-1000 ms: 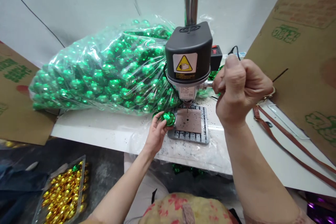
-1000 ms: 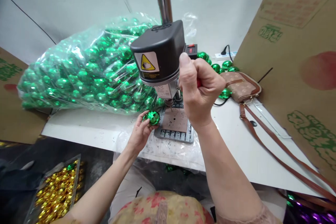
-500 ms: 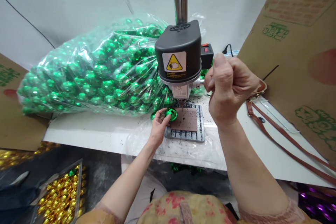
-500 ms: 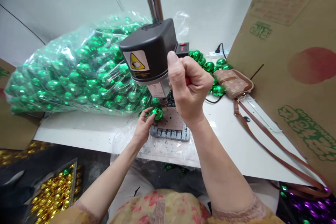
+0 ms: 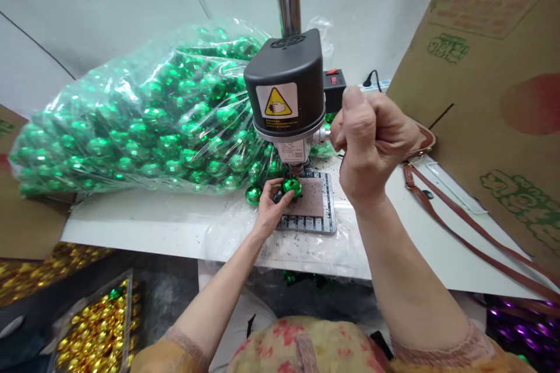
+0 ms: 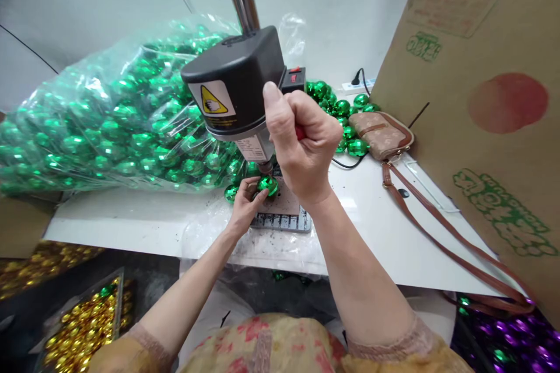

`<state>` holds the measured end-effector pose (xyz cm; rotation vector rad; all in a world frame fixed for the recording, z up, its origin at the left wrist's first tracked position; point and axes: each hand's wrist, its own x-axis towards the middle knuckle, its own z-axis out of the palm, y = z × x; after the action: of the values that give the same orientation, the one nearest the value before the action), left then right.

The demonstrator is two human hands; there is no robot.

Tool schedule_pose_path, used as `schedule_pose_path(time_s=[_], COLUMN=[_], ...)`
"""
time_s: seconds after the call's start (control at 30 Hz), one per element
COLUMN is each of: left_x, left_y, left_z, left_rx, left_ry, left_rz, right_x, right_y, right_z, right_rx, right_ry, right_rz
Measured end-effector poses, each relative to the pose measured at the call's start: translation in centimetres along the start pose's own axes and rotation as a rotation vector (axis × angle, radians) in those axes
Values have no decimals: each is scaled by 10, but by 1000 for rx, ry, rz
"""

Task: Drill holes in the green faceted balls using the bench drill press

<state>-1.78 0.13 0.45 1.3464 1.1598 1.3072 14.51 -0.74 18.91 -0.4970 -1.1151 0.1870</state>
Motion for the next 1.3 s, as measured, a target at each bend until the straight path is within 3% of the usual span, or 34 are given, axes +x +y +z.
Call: schedule_pose_path(time_s=[0.5,0.67,1.3], left_x=[0,-2,-4], left_y=[2,5,6], left_z=[8,12,12], left_rx=[317,295,275], left_ry=[-67,-128,-148], left_rz=[146,144,193], right_x=[1,2,-29], right_y=[-1,-4,10], right_z=[-1,-1,-14], right_rx=[-39,-71,-26], right_ry=[-5,-15,-32], right_rz=[5,18,-90])
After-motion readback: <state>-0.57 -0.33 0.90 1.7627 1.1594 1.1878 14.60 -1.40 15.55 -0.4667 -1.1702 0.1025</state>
